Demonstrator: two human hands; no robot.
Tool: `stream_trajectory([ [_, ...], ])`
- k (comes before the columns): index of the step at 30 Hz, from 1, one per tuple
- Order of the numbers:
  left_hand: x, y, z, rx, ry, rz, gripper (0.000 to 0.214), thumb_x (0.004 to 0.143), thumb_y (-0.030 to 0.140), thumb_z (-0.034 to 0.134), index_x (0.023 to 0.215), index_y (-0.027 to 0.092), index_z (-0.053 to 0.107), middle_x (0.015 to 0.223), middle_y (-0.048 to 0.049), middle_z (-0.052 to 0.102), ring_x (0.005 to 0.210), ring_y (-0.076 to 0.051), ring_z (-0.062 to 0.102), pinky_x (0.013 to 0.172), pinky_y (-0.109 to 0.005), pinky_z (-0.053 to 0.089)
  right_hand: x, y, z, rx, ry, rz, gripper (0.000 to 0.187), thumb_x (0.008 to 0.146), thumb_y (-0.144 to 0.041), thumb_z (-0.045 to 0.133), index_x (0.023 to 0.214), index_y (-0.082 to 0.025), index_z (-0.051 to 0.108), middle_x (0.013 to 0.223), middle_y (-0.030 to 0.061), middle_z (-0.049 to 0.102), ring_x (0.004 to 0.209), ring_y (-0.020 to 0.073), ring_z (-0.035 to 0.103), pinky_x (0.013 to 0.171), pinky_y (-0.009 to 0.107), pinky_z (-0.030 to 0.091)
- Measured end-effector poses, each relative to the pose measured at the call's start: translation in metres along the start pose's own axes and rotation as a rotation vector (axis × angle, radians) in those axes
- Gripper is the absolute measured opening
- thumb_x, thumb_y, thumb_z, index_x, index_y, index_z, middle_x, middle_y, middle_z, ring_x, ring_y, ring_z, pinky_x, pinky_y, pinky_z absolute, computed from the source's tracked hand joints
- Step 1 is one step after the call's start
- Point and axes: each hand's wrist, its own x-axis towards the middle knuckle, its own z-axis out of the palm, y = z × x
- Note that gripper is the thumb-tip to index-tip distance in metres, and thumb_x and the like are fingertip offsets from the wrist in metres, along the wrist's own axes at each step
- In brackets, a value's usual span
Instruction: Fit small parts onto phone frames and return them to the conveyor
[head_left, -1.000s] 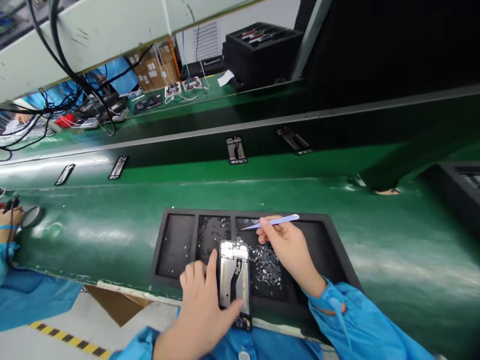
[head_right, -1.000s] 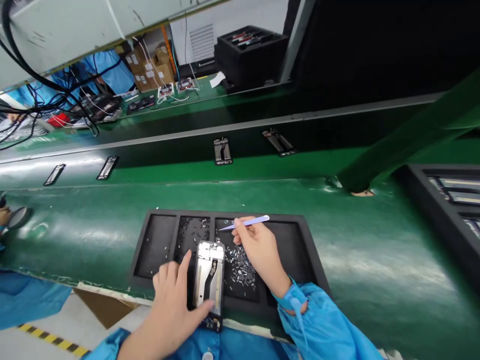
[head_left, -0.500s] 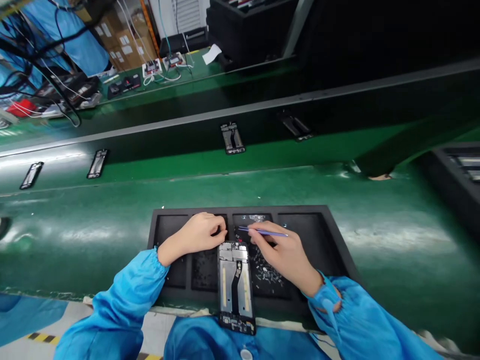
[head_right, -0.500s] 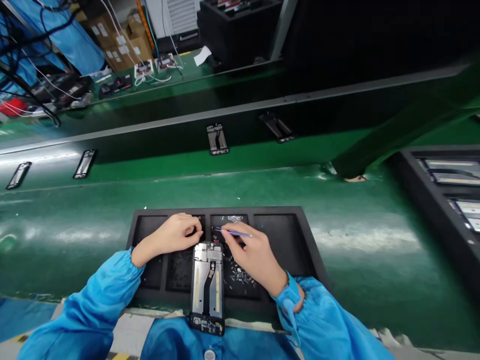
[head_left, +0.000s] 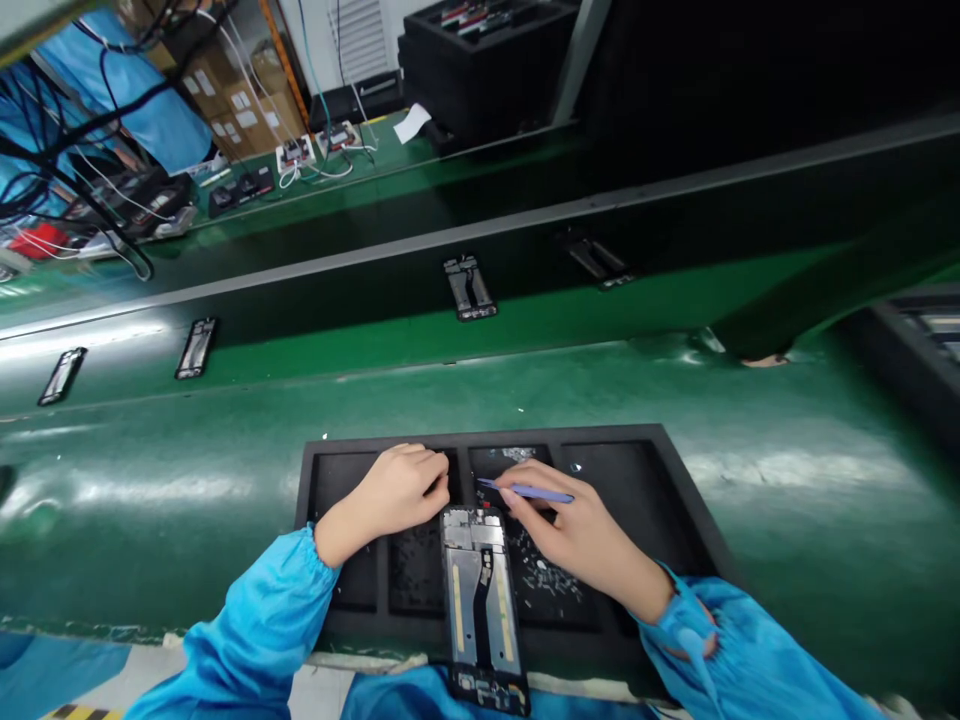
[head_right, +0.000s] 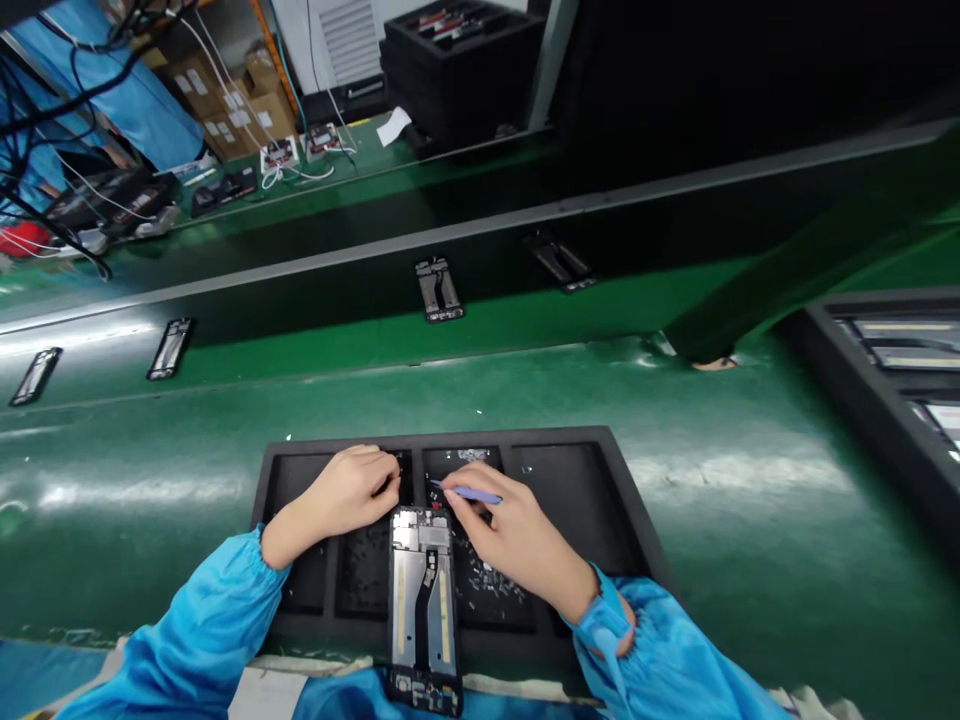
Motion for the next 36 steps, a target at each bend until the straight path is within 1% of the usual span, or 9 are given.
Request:
stream_trajectory([
  [4, 0.001, -0.001, 0.0, 0.034, 0.014, 0.015, 0.019, 0.098, 0.022, 0.066, 0.081, 0.016, 0.059, 0.072, 0.0047, 0.057, 0.069, -0.012, 0.059, 0.072, -0.028, 0.053, 0.0, 0.001, 0.0, 0.001, -0.004, -0.076, 0.013, 0.103, -0.018, 0.058, 0.106, -0.023, 0.069, 0.096, 0.005, 0.074, 0.087, 0.0183, 0.073, 0.076, 0.029, 0.064],
  [9, 0.0, 0.002, -0.002, 0.064, 0.064, 0.004, 0.016, 0.096, 0.019, 0.065, 0.081, 0.017, 0.059, 0.07, 0.0046, 0.058, 0.066, -0.013, 0.06, 0.068, -0.026, 0.053, -0.004, 0.004, 0.001, 0.0, -0.019, -0.123, 0.015, 0.103, -0.02, 0.059, 0.11, -0.025, 0.071, 0.101, 0.004, 0.078, 0.087, 0.0188, 0.076, 0.079, 0.031, 0.064],
  [12, -0.01, 0.018, -0.004, 0.104, 0.147, -0.068, 0.01, 0.096, 0.015, 0.057, 0.086, 0.016, 0.061, 0.074, 0.0006, 0.062, 0.064, -0.015, 0.062, 0.058, -0.026, 0.05, -0.004, 0.003, 0.0, -0.026, 0.029, -0.097, 0.014, 0.103, -0.023, 0.058, 0.104, -0.024, 0.072, 0.097, 0.0042, 0.079, 0.086, 0.0207, 0.077, 0.08, 0.033, 0.065],
  [15, -0.028, 0.052, -0.002, 0.143, 0.234, -0.094, 0.016, 0.097, 0.014, 0.05, 0.089, 0.014, 0.064, 0.075, -0.0038, 0.063, 0.063, -0.019, 0.063, 0.056, -0.03, 0.05, -0.003, -0.001, -0.004, -0.054, 0.077, -0.028, 0.015, 0.104, -0.024, 0.056, 0.1, -0.023, 0.071, 0.089, 0.0037, 0.078, 0.077, 0.0202, 0.076, 0.071, 0.032, 0.064],
  [16, -0.036, 0.066, 0.0, 0.145, 0.262, -0.071, 0.016, 0.097, 0.016, 0.05, 0.093, 0.013, 0.065, 0.079, -0.0059, 0.066, 0.068, -0.021, 0.066, 0.061, -0.032, 0.052, -0.002, -0.003, -0.004, -0.06, 0.082, -0.003, 0.016, 0.105, -0.024, 0.055, 0.098, -0.023, 0.07, 0.086, 0.0034, 0.077, 0.074, 0.0194, 0.076, 0.068, 0.031, 0.063],
  [18, -0.05, 0.091, 0.008, 0.15, 0.307, 0.009, 0.023, 0.097, 0.024, 0.053, 0.108, 0.01, 0.068, 0.099, -0.0128, 0.071, 0.093, -0.028, 0.071, 0.08, -0.038, 0.058, 0.002, -0.008, -0.003, -0.058, 0.064, 0.03, 0.02, 0.107, -0.024, 0.05, 0.096, -0.023, 0.067, 0.086, 0.0029, 0.077, 0.073, 0.0181, 0.076, 0.066, 0.029, 0.063],
  [21, -0.066, 0.114, 0.024, 0.18, 0.294, 0.098, 0.047, 0.098, 0.041, 0.054, 0.128, 0.006, 0.064, 0.131, -0.0228, 0.065, 0.127, -0.042, 0.061, 0.108, -0.052, 0.048, 0.009, -0.016, 0.006, -0.033, -0.034, 0.029, 0.022, 0.109, -0.026, 0.045, 0.1, -0.024, 0.065, 0.093, 0.0032, 0.079, 0.08, 0.0174, 0.078, 0.072, 0.027, 0.063],
  [25, -0.072, 0.116, 0.037, 0.193, 0.223, 0.125, 0.057, 0.099, 0.048, 0.051, 0.134, 0.005, 0.061, 0.138, -0.026, 0.061, 0.131, -0.047, 0.057, 0.117, -0.06, 0.036, 0.015, -0.017, 0.019, -0.032, -0.151, -0.002, 0.028, 0.11, -0.033, 0.042, 0.101, -0.023, 0.066, 0.095, 0.0048, 0.08, 0.085, 0.019, 0.078, 0.073, 0.029, 0.064],
  [36, -0.07, 0.112, 0.032, 0.14, 0.223, 0.147, 0.052, 0.099, 0.042, 0.048, 0.131, 0.003, 0.062, 0.133, -0.0251, 0.063, 0.126, -0.046, 0.061, 0.115, -0.061, 0.039, 0.012, -0.016, 0.018, -0.086, -0.242, -0.016, 0.03, 0.11, -0.034, 0.043, 0.102, -0.025, 0.07, 0.095, 0.0056, 0.08, 0.088, 0.0206, 0.078, 0.075, 0.033, 0.065],
])
